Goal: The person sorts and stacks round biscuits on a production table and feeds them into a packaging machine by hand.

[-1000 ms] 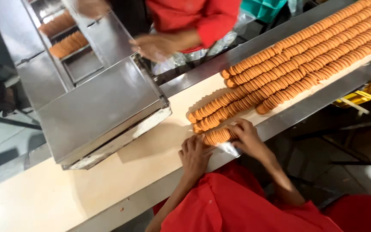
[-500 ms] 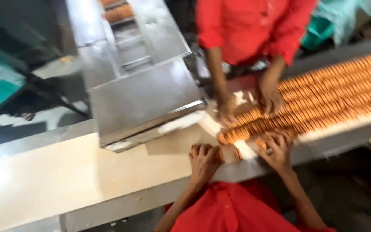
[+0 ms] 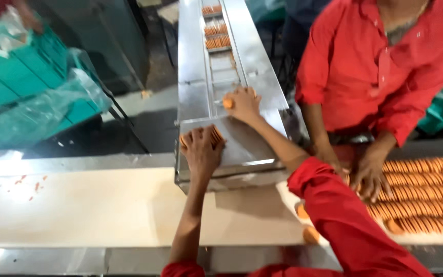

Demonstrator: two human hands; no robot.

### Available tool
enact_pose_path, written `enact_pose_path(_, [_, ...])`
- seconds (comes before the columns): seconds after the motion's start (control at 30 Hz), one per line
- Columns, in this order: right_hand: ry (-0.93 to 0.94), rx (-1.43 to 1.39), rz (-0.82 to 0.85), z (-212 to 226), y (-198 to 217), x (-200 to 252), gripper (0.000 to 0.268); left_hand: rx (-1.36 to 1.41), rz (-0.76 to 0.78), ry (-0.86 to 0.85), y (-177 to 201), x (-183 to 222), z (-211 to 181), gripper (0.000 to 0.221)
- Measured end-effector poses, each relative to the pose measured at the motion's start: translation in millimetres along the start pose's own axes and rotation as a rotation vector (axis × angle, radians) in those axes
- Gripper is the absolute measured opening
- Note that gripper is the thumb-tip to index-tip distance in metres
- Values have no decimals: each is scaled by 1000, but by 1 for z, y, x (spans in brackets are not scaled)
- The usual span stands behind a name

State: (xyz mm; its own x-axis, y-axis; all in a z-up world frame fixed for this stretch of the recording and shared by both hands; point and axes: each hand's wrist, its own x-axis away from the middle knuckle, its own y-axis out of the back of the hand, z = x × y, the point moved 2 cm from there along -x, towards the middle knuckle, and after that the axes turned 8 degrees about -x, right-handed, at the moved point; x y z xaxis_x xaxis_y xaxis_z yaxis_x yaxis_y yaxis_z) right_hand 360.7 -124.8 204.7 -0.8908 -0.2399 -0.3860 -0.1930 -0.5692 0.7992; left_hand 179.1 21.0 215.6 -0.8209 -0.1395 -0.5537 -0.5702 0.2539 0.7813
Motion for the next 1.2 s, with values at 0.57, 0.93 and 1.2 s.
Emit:
enact_pose_path(0.57, [234, -83, -9, -22, 62, 167, 43, -94, 232, -39, -152, -132, -60, 72])
enact_pose_path(0.93, [-307, 62, 313, -100, 68, 421, 65, 472, 214, -607, -51, 159, -113, 26])
enact_pose_path(1.2, [-540, 683, -65, -198, 129, 462, 55, 517, 512, -210, -123, 236, -151, 52])
